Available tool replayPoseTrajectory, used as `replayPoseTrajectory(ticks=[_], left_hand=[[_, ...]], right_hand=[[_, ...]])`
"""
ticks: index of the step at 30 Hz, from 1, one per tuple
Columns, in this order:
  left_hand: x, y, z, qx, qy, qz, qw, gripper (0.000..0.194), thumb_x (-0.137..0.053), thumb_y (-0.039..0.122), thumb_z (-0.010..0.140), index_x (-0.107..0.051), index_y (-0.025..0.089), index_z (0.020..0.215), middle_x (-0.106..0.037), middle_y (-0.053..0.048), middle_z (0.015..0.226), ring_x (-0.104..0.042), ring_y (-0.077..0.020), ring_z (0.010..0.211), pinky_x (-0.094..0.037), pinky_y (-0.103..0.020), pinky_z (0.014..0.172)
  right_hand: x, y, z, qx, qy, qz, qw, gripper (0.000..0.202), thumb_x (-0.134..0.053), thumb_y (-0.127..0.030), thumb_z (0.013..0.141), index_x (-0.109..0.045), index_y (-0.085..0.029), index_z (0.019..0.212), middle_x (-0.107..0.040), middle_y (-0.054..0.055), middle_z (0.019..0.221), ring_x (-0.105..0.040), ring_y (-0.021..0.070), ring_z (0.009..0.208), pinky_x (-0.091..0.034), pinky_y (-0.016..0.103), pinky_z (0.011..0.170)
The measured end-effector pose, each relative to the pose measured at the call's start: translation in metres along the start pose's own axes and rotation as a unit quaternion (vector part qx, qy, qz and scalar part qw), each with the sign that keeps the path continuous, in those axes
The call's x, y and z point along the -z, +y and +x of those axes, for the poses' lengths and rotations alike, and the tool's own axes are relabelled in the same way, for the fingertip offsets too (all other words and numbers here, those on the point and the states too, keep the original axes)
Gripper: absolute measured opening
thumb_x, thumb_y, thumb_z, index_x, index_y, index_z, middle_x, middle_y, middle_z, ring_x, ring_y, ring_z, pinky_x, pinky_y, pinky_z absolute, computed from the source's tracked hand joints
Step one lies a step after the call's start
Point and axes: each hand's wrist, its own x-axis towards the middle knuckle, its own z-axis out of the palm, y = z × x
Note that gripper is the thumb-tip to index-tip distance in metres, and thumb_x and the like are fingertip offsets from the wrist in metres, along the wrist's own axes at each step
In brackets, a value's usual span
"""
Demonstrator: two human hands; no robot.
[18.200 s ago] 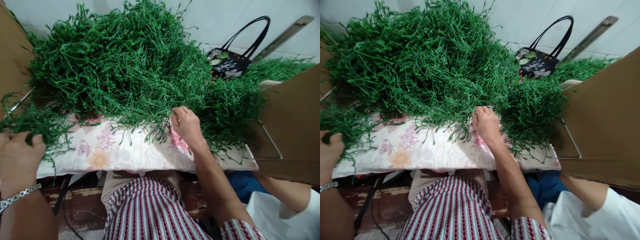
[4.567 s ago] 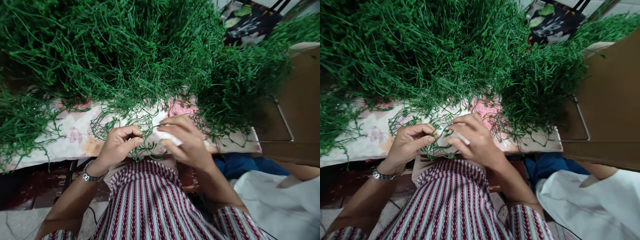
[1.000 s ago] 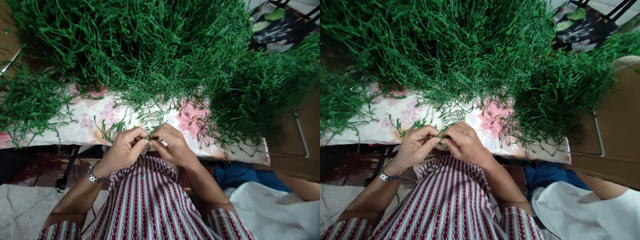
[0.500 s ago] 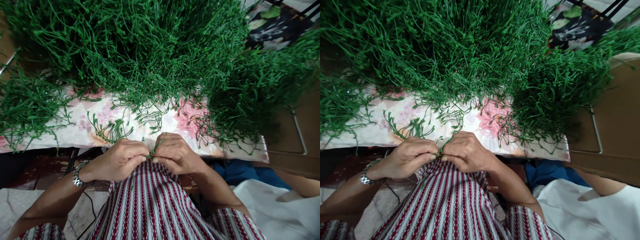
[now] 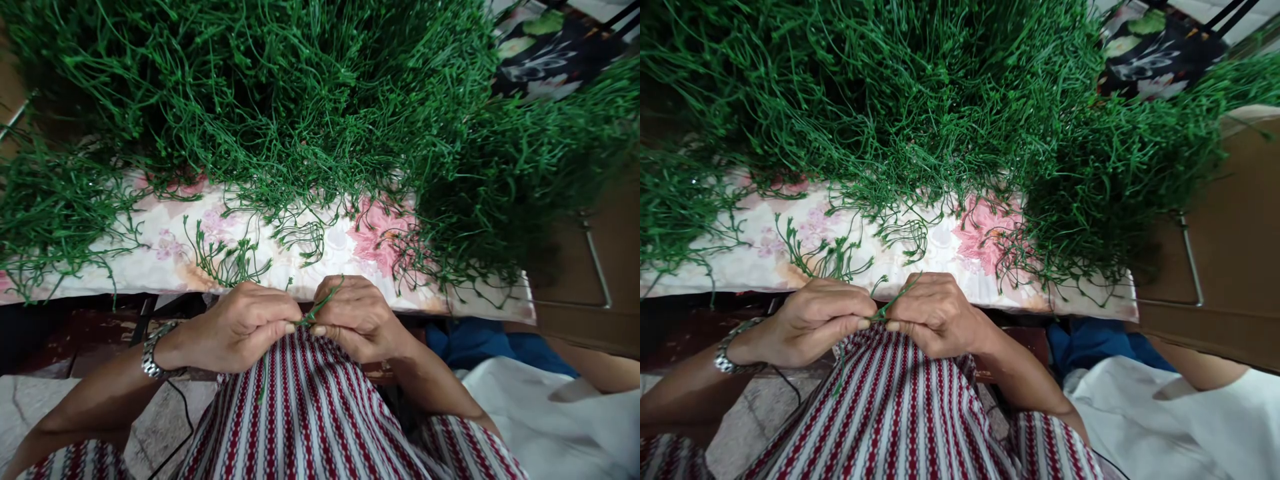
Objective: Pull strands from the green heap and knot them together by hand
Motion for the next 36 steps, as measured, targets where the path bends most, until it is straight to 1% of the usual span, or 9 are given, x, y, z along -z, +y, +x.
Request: replayPoseTrajectory(ticks=[9, 13, 16, 20, 23, 25, 28, 30, 36], left_hand=[[0.005, 0.000, -0.004, 0.030, 0.012, -0.023, 0.999, 0.017, -0.046, 0.012, 0.084, -0.059, 0.016, 0.074, -0.062, -0.001, 0.063, -0.055, -0.0093, 0.055, -0.041, -0.021, 0.053], [0.018, 0.000, -0.011, 0.084, 0.119, -0.097, 0.985, 0.015, -0.050, 0.011, 0.082, -0.061, 0.018, 0.073, -0.061, 0.002, 0.059, -0.054, -0.0085, 0.051, -0.039, -0.020, 0.048], [0.017, -0.003, -0.006, 0.134, 0.139, -0.083, 0.978, 0.011, -0.056, 0.011, 0.078, -0.061, 0.018, 0.071, -0.058, 0.004, 0.057, -0.049, -0.0060, 0.049, -0.036, -0.018, 0.047], [0.002, -0.010, 0.007, 0.230, 0.186, -0.124, 0.947, 0.008, -0.056, 0.015, 0.078, -0.058, 0.016, 0.071, -0.051, 0.004, 0.057, -0.042, -0.0052, 0.050, -0.033, -0.016, 0.046], [-0.009, -0.014, 0.012, 0.252, 0.204, -0.177, 0.929, 0.009, -0.056, 0.019, 0.079, -0.057, 0.015, 0.071, -0.046, 0.005, 0.056, -0.037, -0.0048, 0.048, -0.030, -0.016, 0.044], [-0.015, -0.014, 0.013, 0.249, 0.199, -0.206, 0.925, 0.012, -0.056, 0.023, 0.080, -0.057, 0.015, 0.072, -0.045, 0.005, 0.056, -0.039, -0.0052, 0.048, -0.032, -0.017, 0.045], [-0.021, -0.013, 0.014, 0.246, 0.179, -0.224, 0.926, 0.015, -0.053, 0.026, 0.083, -0.056, 0.015, 0.073, -0.048, 0.004, 0.057, -0.045, -0.0066, 0.050, -0.037, -0.017, 0.049], [-0.022, -0.012, 0.014, 0.236, 0.161, -0.193, 0.939, 0.015, -0.050, 0.023, 0.084, -0.056, 0.015, 0.073, -0.050, 0.003, 0.058, -0.046, -0.0072, 0.052, -0.038, -0.018, 0.051], [-0.010, -0.004, 0.005, 0.123, 0.010, -0.034, 0.992, 0.015, -0.046, 0.011, 0.081, -0.057, 0.015, 0.072, -0.050, 0.003, 0.056, -0.045, -0.0078, 0.051, -0.035, -0.020, 0.050]], right_hand=[[-0.006, -0.002, -0.005, -0.027, 0.099, 0.057, 0.993, 0.010, -0.056, -0.017, 0.082, -0.063, -0.015, 0.075, -0.061, 0.001, 0.058, -0.059, 0.0120, 0.058, -0.049, 0.028, 0.062], [0.012, 0.004, -0.014, -0.088, 0.246, 0.069, 0.963, 0.010, -0.055, -0.017, 0.082, -0.064, -0.018, 0.078, -0.060, 0.002, 0.062, -0.058, 0.0141, 0.062, -0.048, 0.030, 0.061], [0.020, 0.007, -0.016, -0.130, 0.201, 0.025, 0.971, 0.010, -0.054, -0.017, 0.082, -0.062, -0.016, 0.076, -0.059, 0.002, 0.063, -0.055, 0.0129, 0.058, -0.045, 0.027, 0.055], [0.018, -0.002, -0.011, -0.117, 0.294, -0.077, 0.945, 0.012, -0.048, -0.013, 0.084, -0.058, -0.017, 0.079, -0.055, 0.001, 0.062, -0.052, 0.0110, 0.056, -0.042, 0.025, 0.051], [0.008, -0.011, -0.005, -0.045, 0.230, -0.147, 0.961, 0.010, -0.052, -0.016, 0.083, -0.059, -0.017, 0.089, -0.059, 0.003, 0.070, -0.057, 0.0132, 0.064, -0.047, 0.026, 0.055], [-0.002, -0.010, 0.001, -0.048, 0.163, -0.176, 0.970, 0.016, -0.057, -0.022, 0.081, -0.060, -0.016, 0.096, -0.062, 0.007, 0.082, -0.060, 0.0157, 0.075, -0.052, 0.028, 0.063], [-0.016, 0.000, 0.006, -0.082, 0.154, -0.177, 0.969, 0.017, -0.058, -0.026, 0.082, -0.060, -0.014, 0.095, -0.062, 0.009, 0.087, -0.059, 0.0165, 0.081, -0.053, 0.030, 0.068], [-0.020, 0.007, 0.006, -0.088, 0.151, -0.178, 0.969, 0.010, -0.055, -0.023, 0.084, -0.060, -0.015, 0.085, -0.060, 0.006, 0.077, -0.057, 0.0144, 0.073, -0.051, 0.027, 0.063], [-0.002, -0.003, 0.000, -0.028, -0.034, -0.148, 0.988, 0.030, -0.050, -0.021, 0.085, -0.050, -0.017, 0.056, -0.047, -0.001, 0.053, -0.046, 0.0107, 0.055, -0.038, 0.024, 0.054]])
